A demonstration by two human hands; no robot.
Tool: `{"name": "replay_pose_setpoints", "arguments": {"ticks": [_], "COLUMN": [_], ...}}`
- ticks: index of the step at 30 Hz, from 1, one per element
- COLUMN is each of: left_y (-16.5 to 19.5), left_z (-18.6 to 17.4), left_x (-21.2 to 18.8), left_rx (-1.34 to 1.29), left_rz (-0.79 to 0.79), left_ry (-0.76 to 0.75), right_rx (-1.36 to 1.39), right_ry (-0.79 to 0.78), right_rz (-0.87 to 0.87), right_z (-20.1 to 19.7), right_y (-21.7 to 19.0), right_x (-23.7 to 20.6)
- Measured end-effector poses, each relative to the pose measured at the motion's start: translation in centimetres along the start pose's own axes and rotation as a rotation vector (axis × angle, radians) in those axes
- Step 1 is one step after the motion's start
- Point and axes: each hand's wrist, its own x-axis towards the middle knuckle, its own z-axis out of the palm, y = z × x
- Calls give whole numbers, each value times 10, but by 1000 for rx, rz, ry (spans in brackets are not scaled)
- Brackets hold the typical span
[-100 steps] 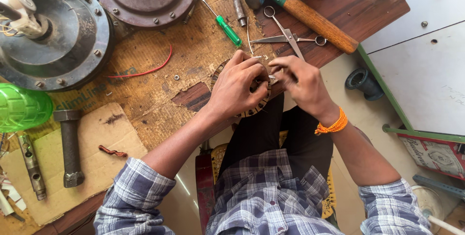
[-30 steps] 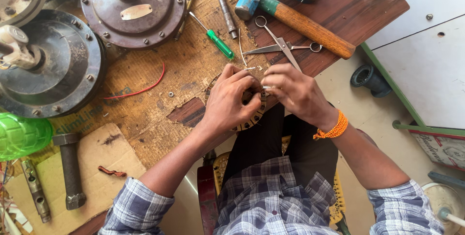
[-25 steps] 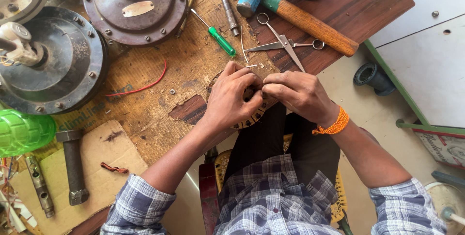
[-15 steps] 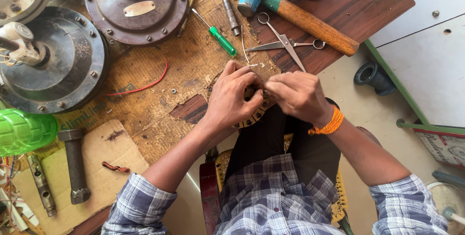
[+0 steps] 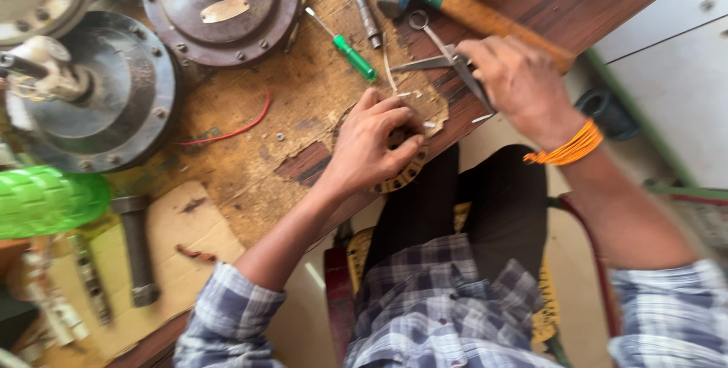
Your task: The person works on a circular stator assembly, using scissors to trim copper wire ends and inserting small white insulating pieces into the slots. They rotate the stator to access different slots and continue the process throughout the clip.
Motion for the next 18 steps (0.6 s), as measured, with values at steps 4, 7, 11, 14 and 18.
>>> {"name": "replay_pose_setpoints", "arguments": {"ticks": [4,7,11,14,18], "left_y": [-1,1,1,-1,-1], "left_z": [-1,-2,-2,-1,0], "left_x": [-4,-4,-2,-1,-2], "left_rx": [16,-8,-31,-26,-6], "left_rz": [41,13,-23,-36,-34], "left_ry": [-1,15,-7,-26,-28], "right_rx": [-105,-115,84,111,255], "right_ry": [-252,-291,-219,-204,-201], "right_rz": [84,157,270,290,336], "right_z": [7,8,0,-10,-22], "right_y": [-1,-8,-19,-24,-29], "right_x": [4,-4,-21,-31,-38]}}
